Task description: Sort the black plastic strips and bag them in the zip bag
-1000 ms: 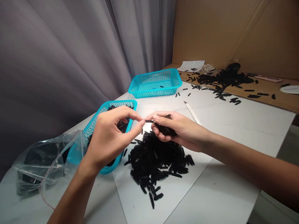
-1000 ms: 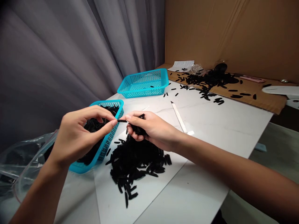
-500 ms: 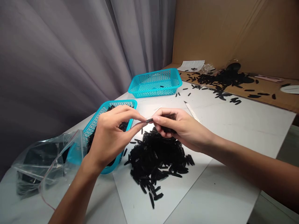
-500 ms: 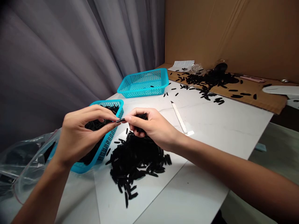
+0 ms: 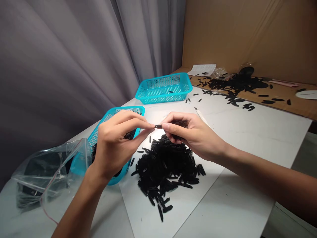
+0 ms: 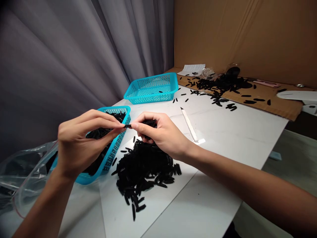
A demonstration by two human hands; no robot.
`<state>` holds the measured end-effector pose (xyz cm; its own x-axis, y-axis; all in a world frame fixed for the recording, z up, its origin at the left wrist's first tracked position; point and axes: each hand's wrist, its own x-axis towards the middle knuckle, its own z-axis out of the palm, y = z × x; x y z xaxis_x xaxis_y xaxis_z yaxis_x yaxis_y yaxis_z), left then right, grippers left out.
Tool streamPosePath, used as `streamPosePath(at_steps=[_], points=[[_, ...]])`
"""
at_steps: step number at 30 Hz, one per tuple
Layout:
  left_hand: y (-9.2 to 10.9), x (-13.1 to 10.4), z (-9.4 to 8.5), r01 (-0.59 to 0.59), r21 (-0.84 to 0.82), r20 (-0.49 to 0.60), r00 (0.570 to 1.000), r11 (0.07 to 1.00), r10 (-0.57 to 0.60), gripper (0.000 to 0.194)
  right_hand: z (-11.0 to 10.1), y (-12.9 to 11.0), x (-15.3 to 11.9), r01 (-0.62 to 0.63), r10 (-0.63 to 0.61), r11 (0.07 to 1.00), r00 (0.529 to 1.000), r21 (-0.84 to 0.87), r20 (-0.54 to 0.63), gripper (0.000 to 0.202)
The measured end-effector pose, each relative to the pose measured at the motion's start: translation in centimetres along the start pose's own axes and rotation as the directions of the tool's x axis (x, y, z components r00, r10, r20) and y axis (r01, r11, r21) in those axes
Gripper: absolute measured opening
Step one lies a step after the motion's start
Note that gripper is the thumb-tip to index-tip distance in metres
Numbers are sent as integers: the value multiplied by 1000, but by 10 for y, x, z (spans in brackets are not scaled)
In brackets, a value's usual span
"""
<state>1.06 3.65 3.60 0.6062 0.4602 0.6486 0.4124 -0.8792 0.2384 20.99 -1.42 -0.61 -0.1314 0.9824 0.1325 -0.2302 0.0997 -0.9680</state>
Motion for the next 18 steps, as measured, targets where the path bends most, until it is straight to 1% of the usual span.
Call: streamPosePath(at_steps=[3,8,12,15,16,18], points=[[0,1,1,13,-8,-3,1000,1000,-13,5,-1,1,0,6,-6,1000,1000,-7,12,30],[1,2,3,71,-53,37,997,996,-69,5,-2,3,1,-12,11,1000,1000,4,21,30],[1,2,1,101,-77,41,994,992,-98,5,-2,3,2,-60,58,996,998,67,36,31],[0,1,0,91,-63,44,995,994,-88,2,-1,3,2,-110,104,985,993,134,49,30],[0,1,1,83,-52,41,996,995,-81,4,0,2,2,-127,121,980,991,152,50,30],[0,0,2,64,-37,26,998,997,-63,14,0,2,2,-153,148,973,988,172,44,28]])
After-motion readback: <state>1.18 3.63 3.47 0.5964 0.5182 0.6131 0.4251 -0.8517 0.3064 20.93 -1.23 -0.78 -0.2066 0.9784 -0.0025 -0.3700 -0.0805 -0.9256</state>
